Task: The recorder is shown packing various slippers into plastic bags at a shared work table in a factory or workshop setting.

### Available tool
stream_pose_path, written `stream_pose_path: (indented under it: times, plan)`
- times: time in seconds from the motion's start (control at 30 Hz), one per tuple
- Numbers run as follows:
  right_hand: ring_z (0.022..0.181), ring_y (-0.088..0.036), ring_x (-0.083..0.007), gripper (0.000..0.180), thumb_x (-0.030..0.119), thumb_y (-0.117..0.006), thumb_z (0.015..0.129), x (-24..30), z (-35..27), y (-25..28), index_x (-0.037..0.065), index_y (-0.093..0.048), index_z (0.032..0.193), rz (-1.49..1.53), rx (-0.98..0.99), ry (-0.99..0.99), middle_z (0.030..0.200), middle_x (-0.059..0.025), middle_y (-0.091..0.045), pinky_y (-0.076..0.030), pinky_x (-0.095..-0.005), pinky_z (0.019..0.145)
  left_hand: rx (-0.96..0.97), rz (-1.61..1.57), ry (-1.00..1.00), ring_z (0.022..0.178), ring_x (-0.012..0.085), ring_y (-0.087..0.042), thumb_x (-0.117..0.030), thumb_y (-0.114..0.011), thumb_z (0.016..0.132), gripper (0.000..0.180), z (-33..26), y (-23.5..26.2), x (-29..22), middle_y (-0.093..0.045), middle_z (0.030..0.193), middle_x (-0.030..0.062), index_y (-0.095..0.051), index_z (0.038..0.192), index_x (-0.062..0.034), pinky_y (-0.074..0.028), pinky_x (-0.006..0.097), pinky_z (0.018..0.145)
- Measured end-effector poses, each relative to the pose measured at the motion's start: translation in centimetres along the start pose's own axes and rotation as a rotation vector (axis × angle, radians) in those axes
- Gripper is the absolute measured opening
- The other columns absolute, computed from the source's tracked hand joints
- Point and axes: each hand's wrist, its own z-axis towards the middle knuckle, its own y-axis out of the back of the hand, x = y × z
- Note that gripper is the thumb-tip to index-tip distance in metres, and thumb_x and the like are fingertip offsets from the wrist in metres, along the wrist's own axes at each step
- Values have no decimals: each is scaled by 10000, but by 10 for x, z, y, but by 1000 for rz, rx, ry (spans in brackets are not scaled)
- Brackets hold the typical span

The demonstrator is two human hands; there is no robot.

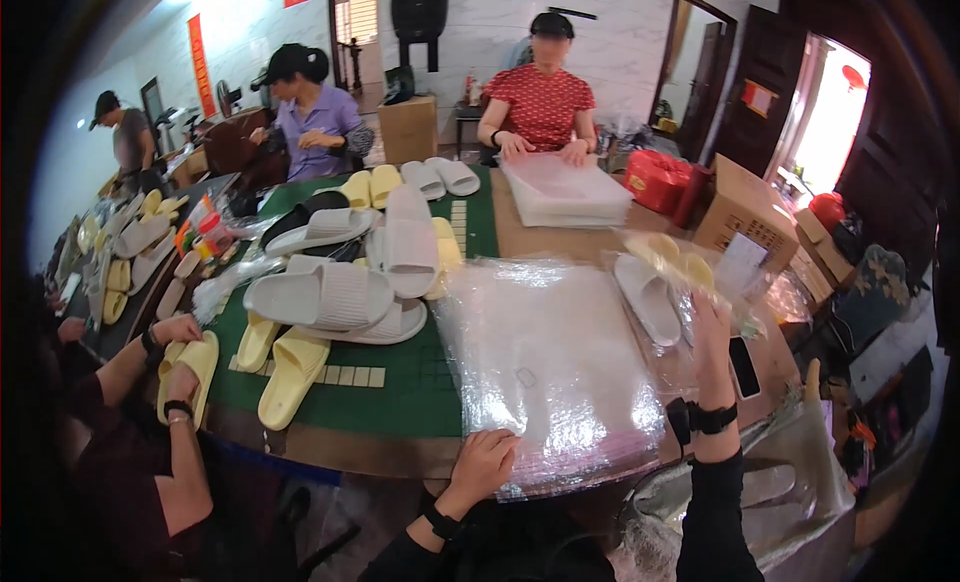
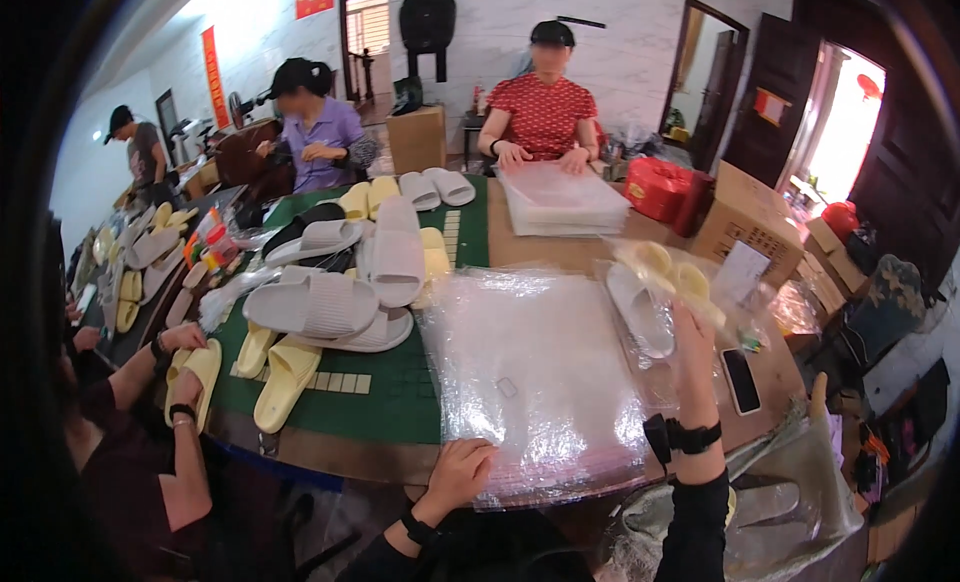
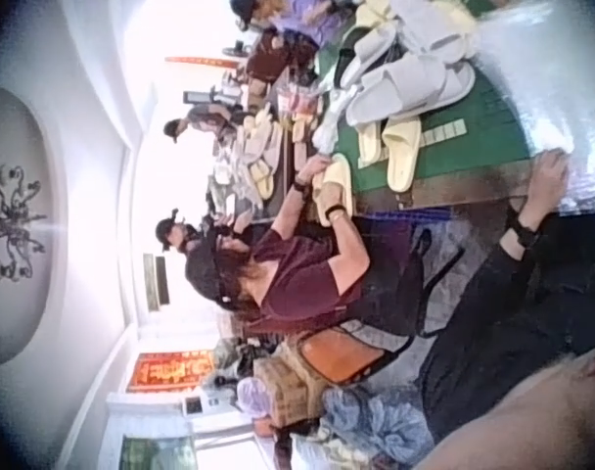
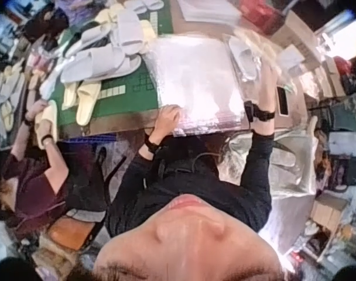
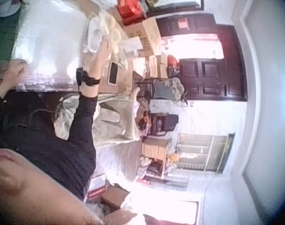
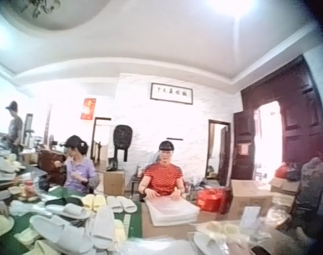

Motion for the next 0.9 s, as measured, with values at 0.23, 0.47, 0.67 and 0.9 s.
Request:
stream_pose_path:
  times: [0.23,0.47,0.67,0.9]
  plan:
    - [1360,-329,-218,587,275,-483,979,-63,-50,23,-3,-291,1459,59,105,-312,1475,-123,-361,-250,-334,1109,4,-14,6,925,253,-598,-98,-624,825,190,-3,4,0,-648,1015,62,-661,1011,-82,-437,365,829]
    - [1238,-457,-230,391,80,-558,899,-62,-162,-10,23,-490,1280,-377,251,-67,1348,-116,-483,-379,-349,998,249,-212,44,1018,284,-592,-180,-619,888,225,4,22,3,-639,1094,104,-634,1078,-61,-432,382,901]
    - [1240,-449,-336,333,71,-590,867,-61,-205,-54,20,-553,1193,-545,415,162,1354,-183,-464,-366,-423,1026,203,-128,-96,1035,274,-581,-212,-656,865,326,19,61,-36,-629,1127,106,-613,1147,-54,-432,384,903]
    - [1229,-424,-387,382,101,-613,828,-93,-208,-84,10,-541,1192,-801,565,518,1328,-198,-471,-321,-499,1048,-99,-343,-687,929,277,-592,-238,-669,855,290,30,162,-107,-620,1071,146,-635,1065,-40,-493,399,749]
